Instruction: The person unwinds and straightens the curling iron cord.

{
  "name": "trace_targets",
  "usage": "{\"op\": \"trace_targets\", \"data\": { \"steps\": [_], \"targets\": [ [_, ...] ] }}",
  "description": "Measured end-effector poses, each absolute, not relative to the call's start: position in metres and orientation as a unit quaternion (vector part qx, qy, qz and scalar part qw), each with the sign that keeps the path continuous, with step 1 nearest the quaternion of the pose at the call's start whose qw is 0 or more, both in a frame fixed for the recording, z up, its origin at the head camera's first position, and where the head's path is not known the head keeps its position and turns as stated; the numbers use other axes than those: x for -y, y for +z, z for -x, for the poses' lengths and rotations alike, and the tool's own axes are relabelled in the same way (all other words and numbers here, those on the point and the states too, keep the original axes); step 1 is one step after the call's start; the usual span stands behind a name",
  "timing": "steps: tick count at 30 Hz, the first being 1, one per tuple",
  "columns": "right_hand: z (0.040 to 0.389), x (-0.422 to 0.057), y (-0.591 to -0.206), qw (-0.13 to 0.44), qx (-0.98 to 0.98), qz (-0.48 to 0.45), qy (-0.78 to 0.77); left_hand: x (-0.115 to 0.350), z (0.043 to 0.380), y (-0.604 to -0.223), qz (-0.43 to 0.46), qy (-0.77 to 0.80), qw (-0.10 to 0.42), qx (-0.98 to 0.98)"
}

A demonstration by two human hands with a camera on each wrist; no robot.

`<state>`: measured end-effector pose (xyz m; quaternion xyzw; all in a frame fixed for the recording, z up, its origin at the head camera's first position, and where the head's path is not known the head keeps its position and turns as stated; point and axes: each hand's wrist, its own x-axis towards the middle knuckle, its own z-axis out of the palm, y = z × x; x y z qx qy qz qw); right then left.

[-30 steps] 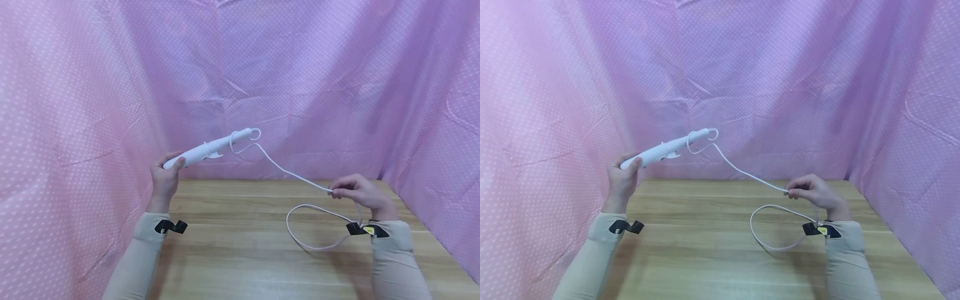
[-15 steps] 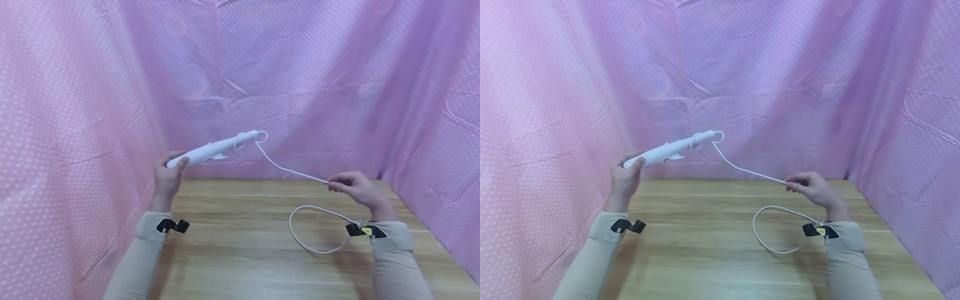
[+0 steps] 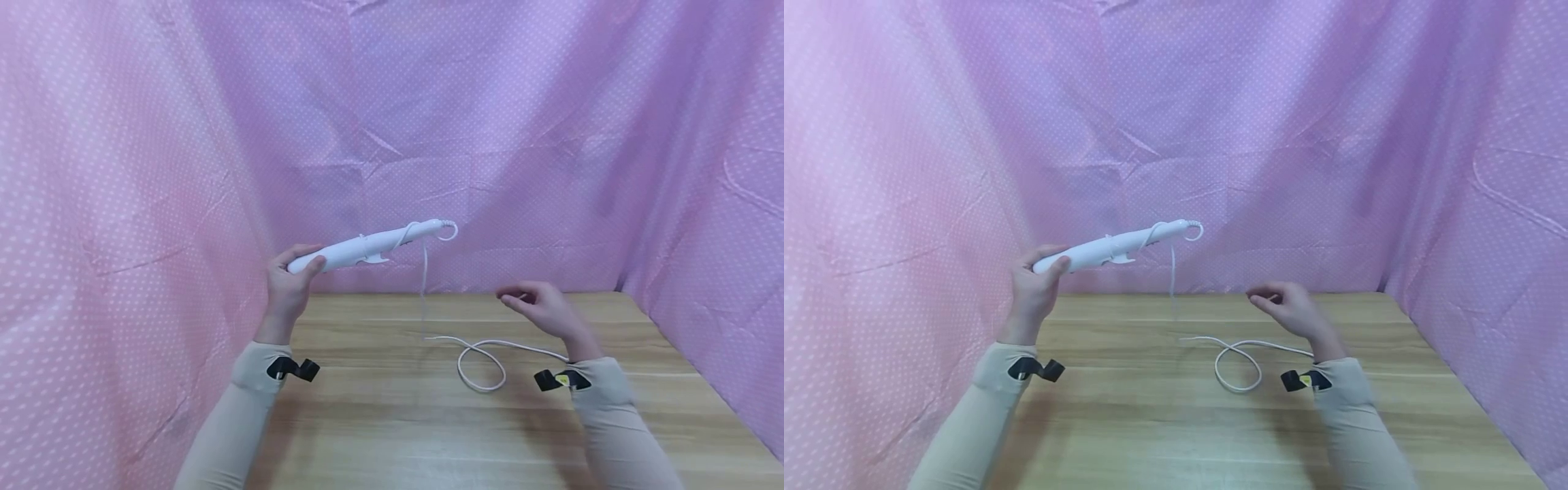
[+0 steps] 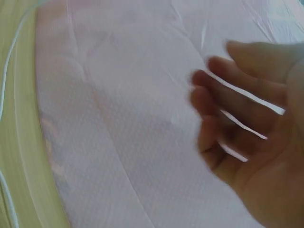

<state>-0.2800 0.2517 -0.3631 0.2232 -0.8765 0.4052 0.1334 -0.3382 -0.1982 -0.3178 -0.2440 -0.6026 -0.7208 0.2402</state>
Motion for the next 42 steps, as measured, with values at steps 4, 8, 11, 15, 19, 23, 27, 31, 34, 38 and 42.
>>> {"op": "trace_targets", "data": {
  "steps": [4, 8, 11, 15, 19, 23, 27, 31, 34, 38, 42],
  "targets": [
    [0.282, -0.226, -0.359, 0.193, 0.837, -0.199, 0.472, 0.196, 0.338, -0.318, 0.241, -0.711, 0.246, 0.613],
    [0.283, -0.200, -0.354, 0.223, 0.788, -0.196, 0.539, 0.194, 0.337, -0.318, 0.233, -0.710, 0.250, 0.616],
    [0.283, -0.183, -0.349, 0.236, 0.755, -0.200, 0.579, 0.193, 0.337, -0.318, 0.229, -0.714, 0.250, 0.612],
    [0.285, -0.164, -0.343, 0.242, 0.722, -0.208, 0.614, 0.191, 0.338, -0.318, 0.228, -0.718, 0.246, 0.610],
    [0.289, -0.148, -0.338, 0.239, 0.716, -0.220, 0.618, 0.190, 0.337, -0.317, 0.221, -0.714, 0.246, 0.618],
    [0.293, -0.133, -0.335, 0.223, 0.720, -0.220, 0.619, 0.189, 0.337, -0.315, 0.216, -0.703, 0.247, 0.631],
    [0.296, -0.120, -0.334, 0.213, 0.725, -0.211, 0.620, 0.189, 0.338, -0.314, 0.213, -0.696, 0.250, 0.638],
    [0.297, -0.110, -0.332, 0.214, 0.729, -0.187, 0.623, 0.188, 0.339, -0.315, 0.209, -0.698, 0.247, 0.639],
    [0.297, -0.104, -0.331, 0.226, 0.730, -0.167, 0.623, 0.187, 0.340, -0.316, 0.209, -0.701, 0.236, 0.639],
    [0.289, -0.096, -0.323, 0.245, 0.727, -0.159, 0.621, 0.184, 0.341, -0.316, 0.216, -0.706, 0.231, 0.634],
    [0.277, -0.090, -0.313, 0.254, 0.727, -0.165, 0.616, 0.184, 0.340, -0.317, 0.218, -0.711, 0.230, 0.627]
  ]
}}
